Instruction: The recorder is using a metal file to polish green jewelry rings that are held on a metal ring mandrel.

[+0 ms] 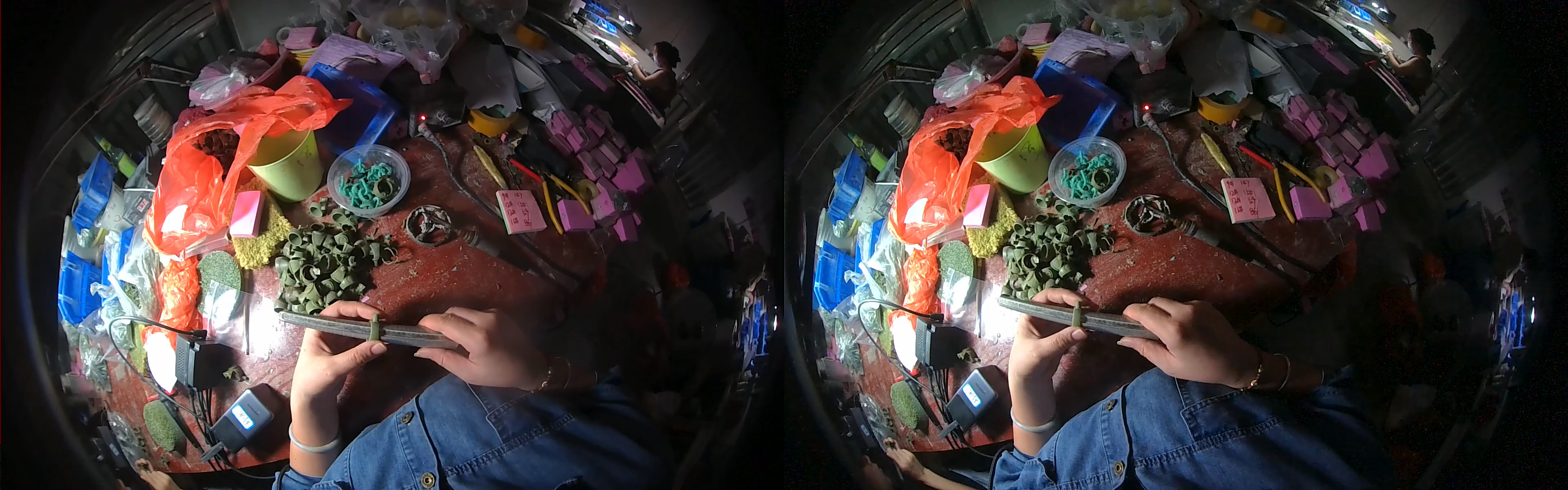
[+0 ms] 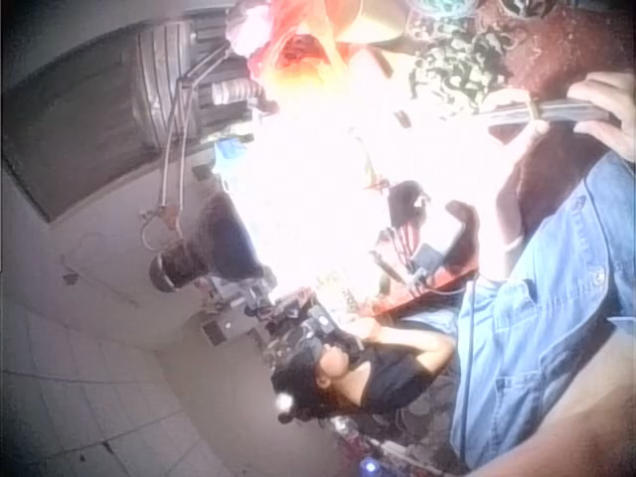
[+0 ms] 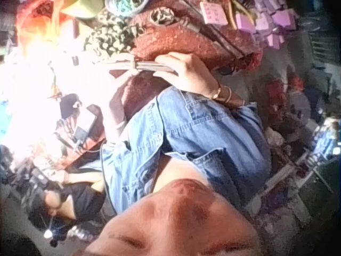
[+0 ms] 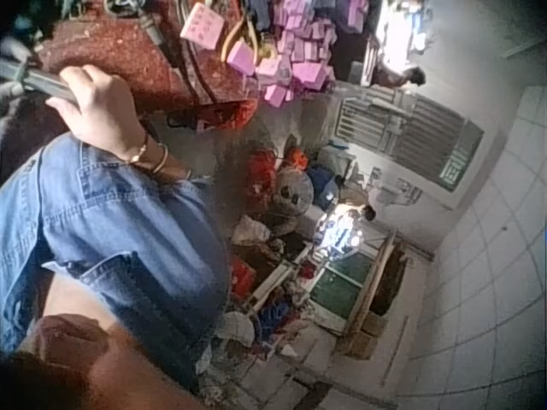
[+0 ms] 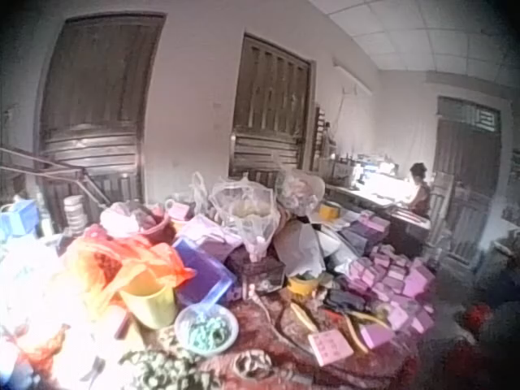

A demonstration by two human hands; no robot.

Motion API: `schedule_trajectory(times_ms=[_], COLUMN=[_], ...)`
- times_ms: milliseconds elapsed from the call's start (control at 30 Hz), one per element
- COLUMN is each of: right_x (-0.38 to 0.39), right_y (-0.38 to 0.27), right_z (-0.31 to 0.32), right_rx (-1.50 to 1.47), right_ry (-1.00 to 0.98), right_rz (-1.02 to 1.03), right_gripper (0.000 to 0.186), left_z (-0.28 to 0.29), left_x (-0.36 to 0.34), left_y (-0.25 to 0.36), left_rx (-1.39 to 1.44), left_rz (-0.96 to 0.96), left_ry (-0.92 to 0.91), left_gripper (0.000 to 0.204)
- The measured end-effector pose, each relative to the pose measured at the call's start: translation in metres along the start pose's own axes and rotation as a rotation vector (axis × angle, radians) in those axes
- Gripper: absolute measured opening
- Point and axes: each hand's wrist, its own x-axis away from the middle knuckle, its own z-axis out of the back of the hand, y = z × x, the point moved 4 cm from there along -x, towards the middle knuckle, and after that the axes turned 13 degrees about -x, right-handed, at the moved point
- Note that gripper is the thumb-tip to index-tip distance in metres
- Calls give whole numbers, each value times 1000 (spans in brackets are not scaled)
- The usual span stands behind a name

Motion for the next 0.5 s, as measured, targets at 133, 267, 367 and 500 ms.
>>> schedule_trajectory(times_ms=[133, 267, 367, 500], right_x=[0, 0, 1, 1], right_y=[0, 2, 2, 3], right_z=[0, -1, -1, -1], right_rx=[1, -5, -11, -20], right_ry=[-2, -5, 2, -11], right_rz=[2, -1, -3, 11], right_gripper=[27, 27, 27, 28], left_z=[0, 0, 0, 0], left_x=[0, 0, 0, 0], left_y=[1, 1, 0, 0], left_rx=[0, -6, 4, 0], left_rz=[-4, -4, 1, -4], left_ry=[2, 10, 8, 9], left_gripper=[40, 40, 40, 40])
